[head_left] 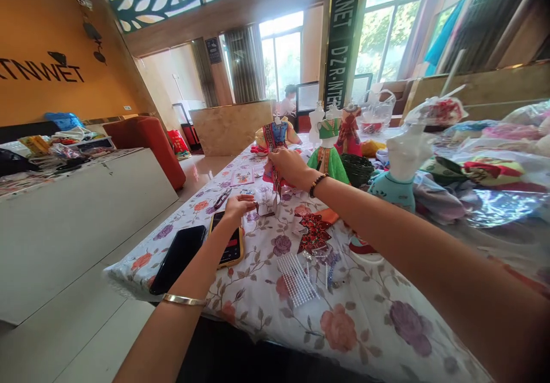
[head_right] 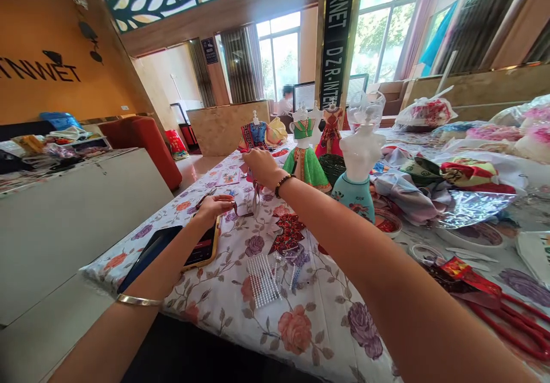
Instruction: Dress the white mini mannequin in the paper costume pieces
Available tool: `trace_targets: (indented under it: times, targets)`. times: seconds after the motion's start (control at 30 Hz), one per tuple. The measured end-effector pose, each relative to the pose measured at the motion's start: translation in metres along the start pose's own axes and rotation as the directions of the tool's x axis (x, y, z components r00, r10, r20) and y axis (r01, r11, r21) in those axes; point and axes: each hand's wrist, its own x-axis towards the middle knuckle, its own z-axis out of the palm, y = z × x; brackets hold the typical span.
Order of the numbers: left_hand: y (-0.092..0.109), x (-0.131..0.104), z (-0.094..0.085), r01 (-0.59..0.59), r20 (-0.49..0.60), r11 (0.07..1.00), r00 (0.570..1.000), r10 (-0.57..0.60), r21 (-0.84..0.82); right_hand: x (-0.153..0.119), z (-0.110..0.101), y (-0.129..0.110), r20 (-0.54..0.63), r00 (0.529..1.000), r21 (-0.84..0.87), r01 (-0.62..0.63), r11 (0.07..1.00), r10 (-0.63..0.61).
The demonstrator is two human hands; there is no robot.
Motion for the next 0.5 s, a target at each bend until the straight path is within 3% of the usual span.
trace_targets:
  times: [0.13, 0.27, 0.5]
  targets:
    - [0.003, 0.006, -0.007, 0.166, 0.115, 0.979, 0.982, -0.153, -0.115, -0.003, 0.024, 0.003, 0.143, 0.986, 0.069, 0.078, 0.995, -0.087]
    - [0.003, 0.008, -0.012, 0.257, 0.177, 0.948, 0.958, -0.224, -0.189, -0.007, 0.05, -0.006, 0.303, 0.93, 0.192, 0.154, 0.969, -0.207]
    - [0.004, 0.009, -0.009, 0.332, 0.25, 0.907, 0.93, -0.269, -0.259, -0.001, 0.066, -0.025, 0.301, 0.914, 0.416, 0.129, 0.9, -0.271]
